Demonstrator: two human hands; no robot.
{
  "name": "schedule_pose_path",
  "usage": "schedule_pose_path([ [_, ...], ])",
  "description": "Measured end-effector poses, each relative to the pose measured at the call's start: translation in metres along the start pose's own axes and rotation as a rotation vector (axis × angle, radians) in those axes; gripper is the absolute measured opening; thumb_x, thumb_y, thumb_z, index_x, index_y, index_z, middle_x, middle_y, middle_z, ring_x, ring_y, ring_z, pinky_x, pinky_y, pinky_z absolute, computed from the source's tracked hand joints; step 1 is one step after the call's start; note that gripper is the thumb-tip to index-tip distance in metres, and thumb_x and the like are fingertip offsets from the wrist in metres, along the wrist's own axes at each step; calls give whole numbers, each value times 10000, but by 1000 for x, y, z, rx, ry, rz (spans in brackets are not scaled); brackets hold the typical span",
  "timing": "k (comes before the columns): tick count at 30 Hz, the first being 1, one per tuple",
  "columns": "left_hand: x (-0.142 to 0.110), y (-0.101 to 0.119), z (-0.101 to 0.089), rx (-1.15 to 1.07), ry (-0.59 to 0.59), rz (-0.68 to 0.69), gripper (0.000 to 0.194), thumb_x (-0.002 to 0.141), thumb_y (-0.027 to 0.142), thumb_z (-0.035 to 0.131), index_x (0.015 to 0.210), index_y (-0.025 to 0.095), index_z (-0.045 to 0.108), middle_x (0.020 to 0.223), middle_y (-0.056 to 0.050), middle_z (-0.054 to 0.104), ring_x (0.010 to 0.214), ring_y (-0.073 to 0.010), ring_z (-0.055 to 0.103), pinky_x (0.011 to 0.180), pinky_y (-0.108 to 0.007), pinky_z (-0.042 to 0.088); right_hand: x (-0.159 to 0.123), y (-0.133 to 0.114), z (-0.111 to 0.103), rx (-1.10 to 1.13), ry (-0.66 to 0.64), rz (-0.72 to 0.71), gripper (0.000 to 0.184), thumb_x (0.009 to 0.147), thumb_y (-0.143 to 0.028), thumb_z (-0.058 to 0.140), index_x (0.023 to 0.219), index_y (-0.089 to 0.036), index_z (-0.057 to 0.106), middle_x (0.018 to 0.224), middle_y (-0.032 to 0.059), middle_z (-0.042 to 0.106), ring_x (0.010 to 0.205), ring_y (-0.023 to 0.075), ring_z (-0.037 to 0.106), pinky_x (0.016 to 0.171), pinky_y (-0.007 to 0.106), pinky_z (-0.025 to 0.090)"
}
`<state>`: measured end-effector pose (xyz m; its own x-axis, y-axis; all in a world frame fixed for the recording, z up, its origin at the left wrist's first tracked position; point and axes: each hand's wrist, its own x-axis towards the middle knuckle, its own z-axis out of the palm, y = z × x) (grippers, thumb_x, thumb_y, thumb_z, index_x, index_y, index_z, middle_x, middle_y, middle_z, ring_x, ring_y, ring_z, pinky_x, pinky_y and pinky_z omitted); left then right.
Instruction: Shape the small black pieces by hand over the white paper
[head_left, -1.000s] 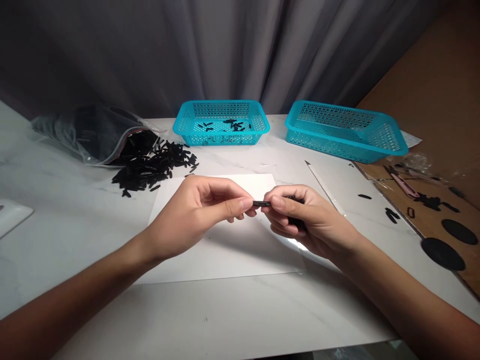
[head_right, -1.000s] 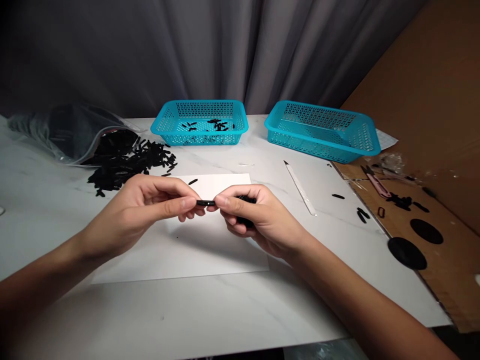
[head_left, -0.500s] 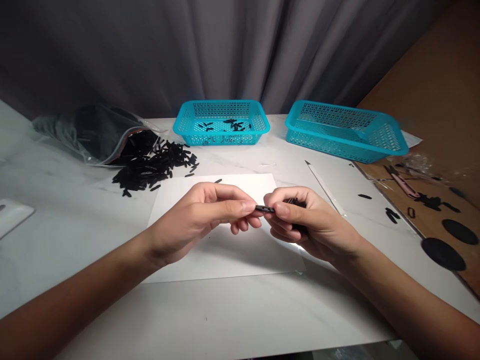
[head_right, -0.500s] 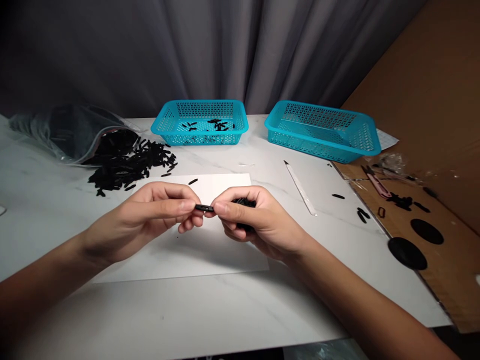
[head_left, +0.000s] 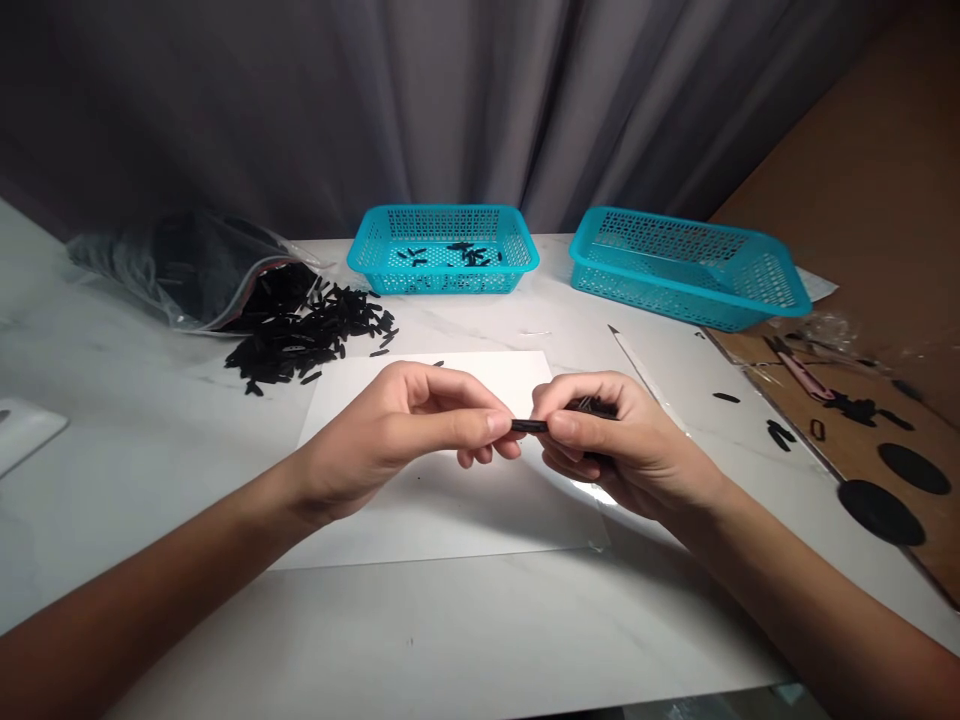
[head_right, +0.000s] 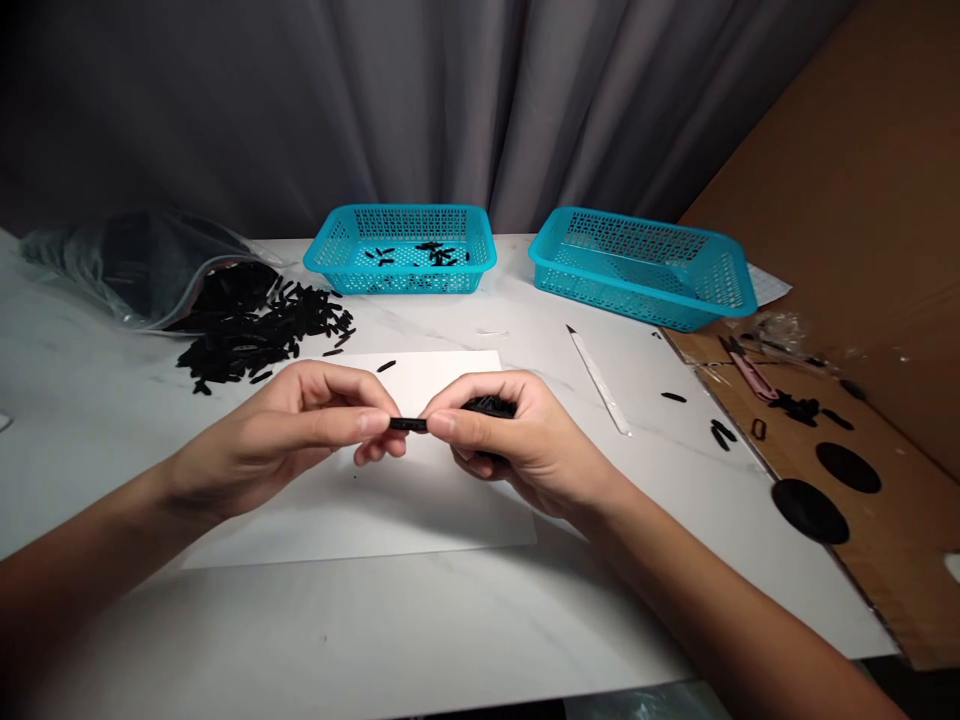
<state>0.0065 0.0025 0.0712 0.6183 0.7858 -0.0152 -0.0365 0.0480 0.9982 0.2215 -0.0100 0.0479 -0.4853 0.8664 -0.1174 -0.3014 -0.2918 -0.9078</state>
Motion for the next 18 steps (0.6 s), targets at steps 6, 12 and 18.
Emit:
schedule_pose_path([
  [6,0,3,-1,168,110,56,135,835,170,693,728,197,770,705,-30,743,690,-138,686,615,-212,555,-2,2,-3,-223,103,-136,54,807,-237,784,785,-189,773,587,-18,531,482,67,405,412,210,237],
  [12,-2,7,0,248,167,115,102,831,164,714,760,197,780,693,-20,741,661,-135,698,587,-194,568,-7,4,3,-506,238,-426,45,817,-180,772,821,-219,795,626,2,600,516,101,475,452,255,328],
  [18,-3,8,2,245,163,125,93,832,169,720,781,208,788,703,-15,750,644,-130,693,555,-184,552,-7,6,2,-474,243,-428,41,822,-190,770,831,-221,796,624,3,594,504,103,471,435,256,321],
])
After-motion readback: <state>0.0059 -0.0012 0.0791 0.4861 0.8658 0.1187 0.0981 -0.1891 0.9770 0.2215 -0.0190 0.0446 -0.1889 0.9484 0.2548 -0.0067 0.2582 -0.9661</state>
